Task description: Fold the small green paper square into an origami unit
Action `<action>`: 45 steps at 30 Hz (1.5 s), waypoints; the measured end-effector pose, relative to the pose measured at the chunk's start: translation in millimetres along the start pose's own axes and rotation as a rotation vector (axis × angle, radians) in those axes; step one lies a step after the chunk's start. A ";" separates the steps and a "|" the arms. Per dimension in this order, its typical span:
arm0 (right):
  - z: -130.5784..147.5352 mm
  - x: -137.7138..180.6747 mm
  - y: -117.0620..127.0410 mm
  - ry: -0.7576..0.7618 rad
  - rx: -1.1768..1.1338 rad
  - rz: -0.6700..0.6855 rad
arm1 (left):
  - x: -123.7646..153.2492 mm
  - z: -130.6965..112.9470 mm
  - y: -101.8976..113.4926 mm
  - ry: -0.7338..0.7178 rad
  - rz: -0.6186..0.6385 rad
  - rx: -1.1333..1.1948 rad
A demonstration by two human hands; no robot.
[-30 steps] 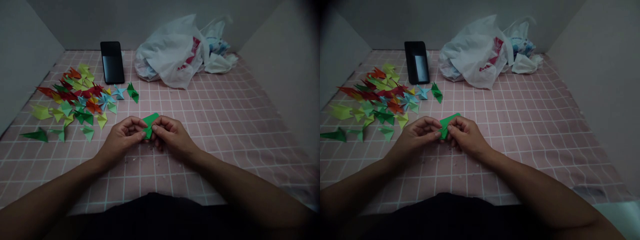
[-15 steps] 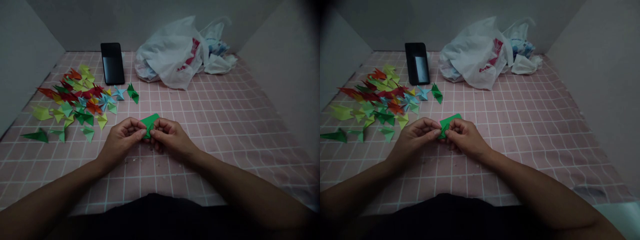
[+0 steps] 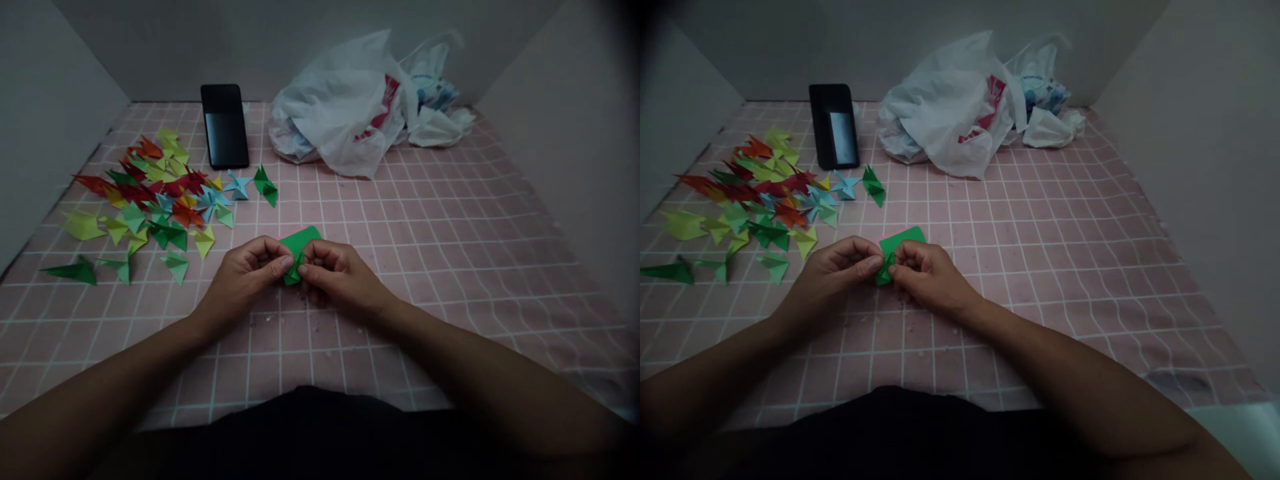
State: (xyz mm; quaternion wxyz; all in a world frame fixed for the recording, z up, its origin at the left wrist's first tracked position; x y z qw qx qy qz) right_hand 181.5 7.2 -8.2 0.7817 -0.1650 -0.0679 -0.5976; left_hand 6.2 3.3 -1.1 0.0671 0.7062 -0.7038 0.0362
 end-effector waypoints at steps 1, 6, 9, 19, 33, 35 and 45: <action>0.1 0.3 0.0 0.003 -0.004 0.001 | -0.1 0.2 0.1 0.012 0.002 0.002; -0.9 -0.1 0.4 0.025 -0.008 0.032 | -2.0 4.2 0.2 0.128 0.037 0.101; -1.2 -0.6 0.6 0.055 0.012 0.041 | -3.2 5.4 0.5 0.201 0.048 0.143; -0.4 -1.6 1.7 0.165 0.110 0.048 | -2.4 5.3 -0.4 0.255 0.077 0.184; -0.6 -2.6 1.9 0.157 0.096 0.055 | -3.4 3.9 0.0 0.225 0.081 0.134; -1.1 -2.5 2.1 0.165 0.097 0.050 | -3.5 3.4 0.0 0.221 0.074 0.130; -0.3 -1.2 2.0 0.155 0.104 0.040 | -3.0 0.9 -1.6 0.172 0.051 0.064</action>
Point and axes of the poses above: each hand's wrist, its own x-axis away from the middle knuckle, its own y-axis out of the back of the hand, z = x × y, the point moved 1 cm from there along -x, towards the middle knuckle, and after that the axes turned 12 degrees about -z, right-handed, at the moved point
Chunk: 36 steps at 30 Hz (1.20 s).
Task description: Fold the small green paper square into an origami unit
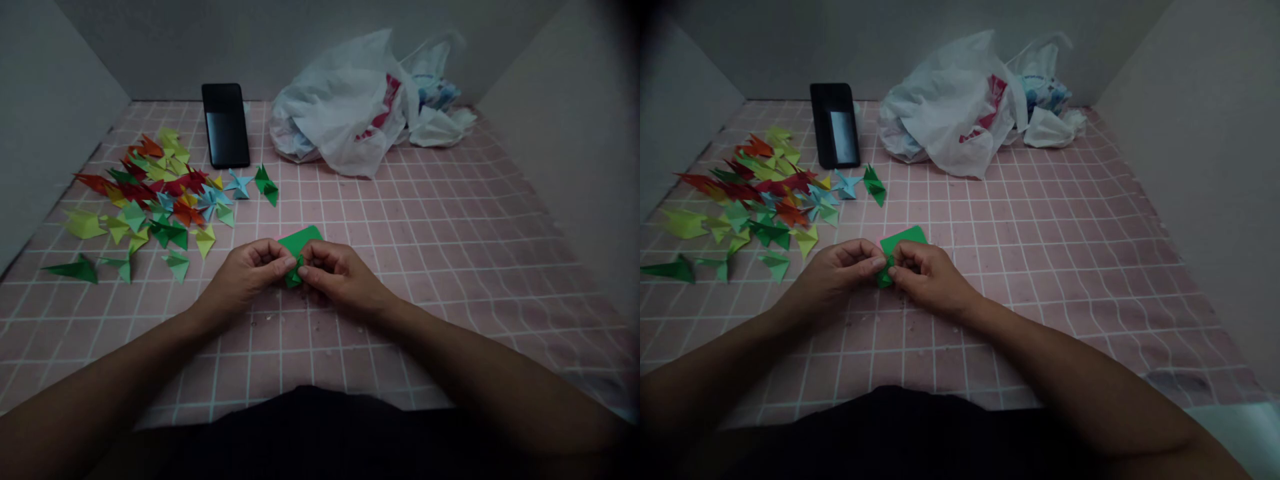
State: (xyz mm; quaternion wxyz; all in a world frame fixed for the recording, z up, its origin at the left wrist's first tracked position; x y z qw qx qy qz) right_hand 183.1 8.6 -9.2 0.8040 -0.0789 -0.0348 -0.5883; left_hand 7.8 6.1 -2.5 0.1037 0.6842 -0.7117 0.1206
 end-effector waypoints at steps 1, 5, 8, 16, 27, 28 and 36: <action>-0.5 -0.2 0.1 0.001 -0.002 0.004 | 0.2 0.4 0.0 -0.010 -0.005 -0.005; -1.5 -0.4 0.7 0.003 -0.011 0.005 | 0.2 3.4 0.5 -0.015 0.014 0.033; -0.3 -0.3 0.8 0.023 0.001 -0.004 | -0.7 5.6 1.8 0.003 0.051 0.070; 1.1 -0.5 1.0 0.032 0.002 -0.008 | -3.0 7.6 4.7 0.065 0.097 0.096; 2.3 -1.4 1.1 0.113 0.078 0.019 | -4.8 8.0 4.6 0.041 0.100 0.102; 2.3 -1.4 1.0 0.116 0.076 0.020 | -4.9 7.9 4.9 0.038 0.101 0.094; -1.0 -1.4 0.9 0.118 0.064 0.022 | -3.1 6.5 4.9 0.018 0.095 0.071</action>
Point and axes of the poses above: each hand's wrist, its own x-axis away from the middle knuckle, its own y-axis out of the back of the hand, z = x × y, the point moved 1 cm from there along -x, towards the middle knuckle, and after that the axes turned 12 degrees about -z, right-handed, at the moved point
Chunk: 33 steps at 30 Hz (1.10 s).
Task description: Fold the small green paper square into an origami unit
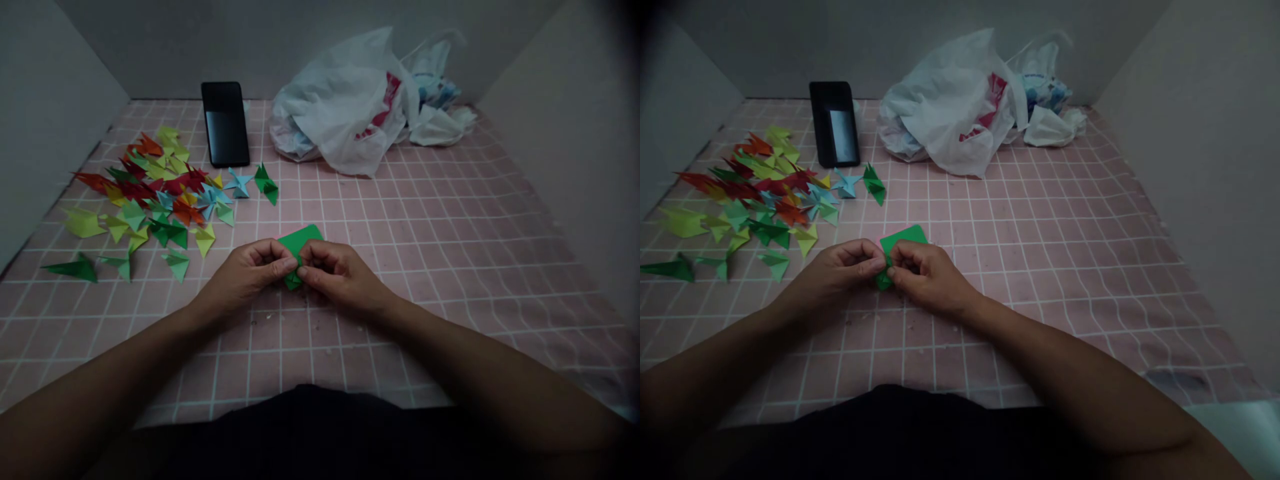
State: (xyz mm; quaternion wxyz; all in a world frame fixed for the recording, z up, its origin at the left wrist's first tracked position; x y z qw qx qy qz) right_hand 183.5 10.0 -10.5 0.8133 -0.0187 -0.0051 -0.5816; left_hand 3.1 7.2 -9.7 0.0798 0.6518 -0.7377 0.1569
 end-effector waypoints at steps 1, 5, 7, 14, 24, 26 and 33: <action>0.0 0.1 -0.2 -0.002 -0.008 0.001 | 0.5 -0.2 -0.7 -0.003 -0.006 -0.001; 0.7 0.6 -0.9 -0.034 -0.045 -0.001 | 3.5 -1.0 -4.3 -0.033 -0.046 -0.025; 0.9 1.1 -1.2 -0.068 -0.076 0.005 | 5.2 -2.1 -5.7 -0.067 -0.064 -0.051; 0.2 2.4 -1.1 -0.187 -0.191 0.006 | 6.0 -11.6 -5.4 -0.191 -0.056 -0.177; 0.6 0.9 -1.7 -0.166 -0.159 -0.045 | 4.3 -6.2 -6.3 -0.089 -0.012 -0.141; -0.4 1.0 -1.9 -0.176 -0.176 -0.029 | 4.8 -8.2 -6.3 -0.113 -0.059 -0.141; -1.4 0.9 -3.6 -0.140 -0.077 -0.012 | 4.2 -7.9 -3.5 -0.177 -0.210 -0.150</action>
Point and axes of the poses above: each hand's wrist, its own x-axis away from the middle knuckle, its own y-axis out of the back of the hand, z = x × y, the point moved 1 cm from there along -x, towards the middle knuckle, and after that the axes turned 12 degrees about -z, right-handed, at the moved point
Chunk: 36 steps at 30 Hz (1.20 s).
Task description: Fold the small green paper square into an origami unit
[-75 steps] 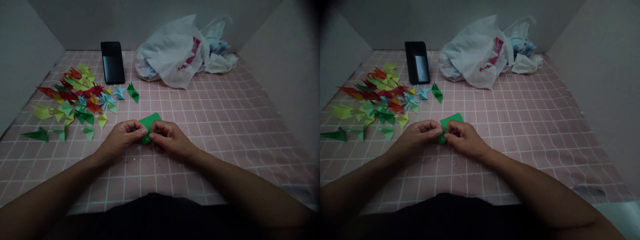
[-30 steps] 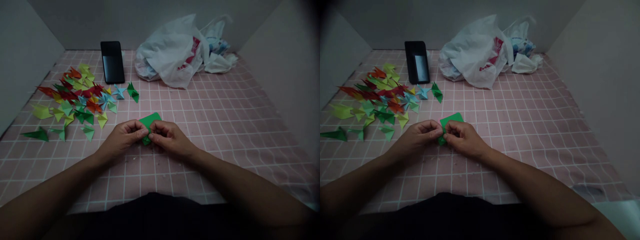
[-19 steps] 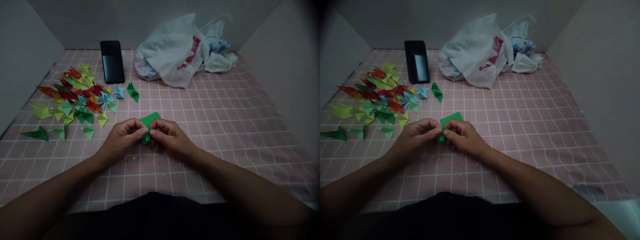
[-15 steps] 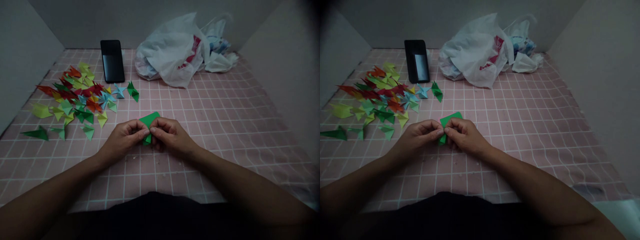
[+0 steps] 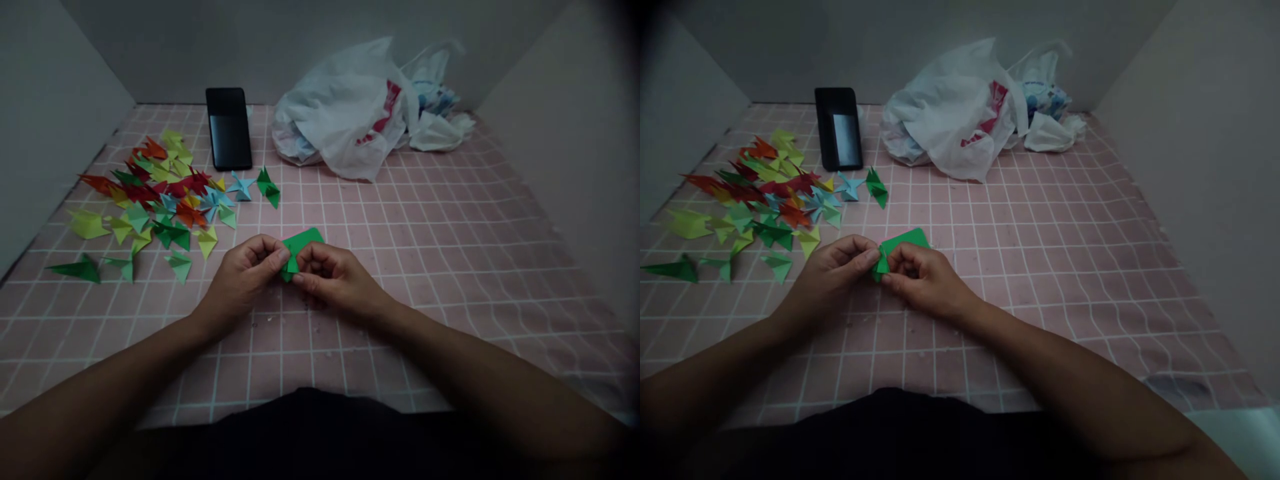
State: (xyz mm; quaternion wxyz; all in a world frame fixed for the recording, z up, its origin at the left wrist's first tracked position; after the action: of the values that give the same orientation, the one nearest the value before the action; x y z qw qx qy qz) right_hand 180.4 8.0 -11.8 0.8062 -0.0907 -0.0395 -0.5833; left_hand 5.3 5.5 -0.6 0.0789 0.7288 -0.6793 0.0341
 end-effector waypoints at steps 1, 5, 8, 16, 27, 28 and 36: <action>0.0 0.1 0.0 -0.005 -0.001 -0.007 | 0.1 1.1 -0.1 0.009 0.006 0.016; -0.2 0.2 0.6 -0.067 -0.078 -0.032 | 0.7 3.3 -1.1 0.073 0.021 0.093; 0.2 -0.1 0.7 -0.074 -0.111 -0.058 | 1.4 2.5 -1.7 0.083 0.018 0.118; 0.3 -1.5 -0.9 0.004 -0.129 -0.056 | 1.2 3.4 -2.2 0.093 0.034 0.153; -0.6 -0.7 -0.1 0.023 -0.081 -0.122 | 1.2 4.4 -1.9 0.065 0.066 0.126; -0.3 -0.3 -0.3 0.022 -0.072 -0.118 | 1.4 4.1 -1.9 0.064 0.065 0.120; -0.1 1.5 -1.5 0.053 -0.043 -0.132 | 2.4 5.1 -1.1 0.088 0.047 0.150</action>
State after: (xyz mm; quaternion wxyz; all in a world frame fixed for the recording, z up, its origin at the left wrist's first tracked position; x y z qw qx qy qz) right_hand 179.4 6.1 -11.5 0.7646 -0.0896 -0.0117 -0.6381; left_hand 6.3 2.4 -5.3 0.0533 0.7143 -0.6876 0.1188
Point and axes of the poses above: each hand's wrist, its own x-axis away from the middle knuckle, its own y-axis out of the back of the hand, z = x × y, the point moved 1 cm from there along -x, towards the middle knuckle, and after that the axes turned 12 degrees about -z, right-handed, at the moved point
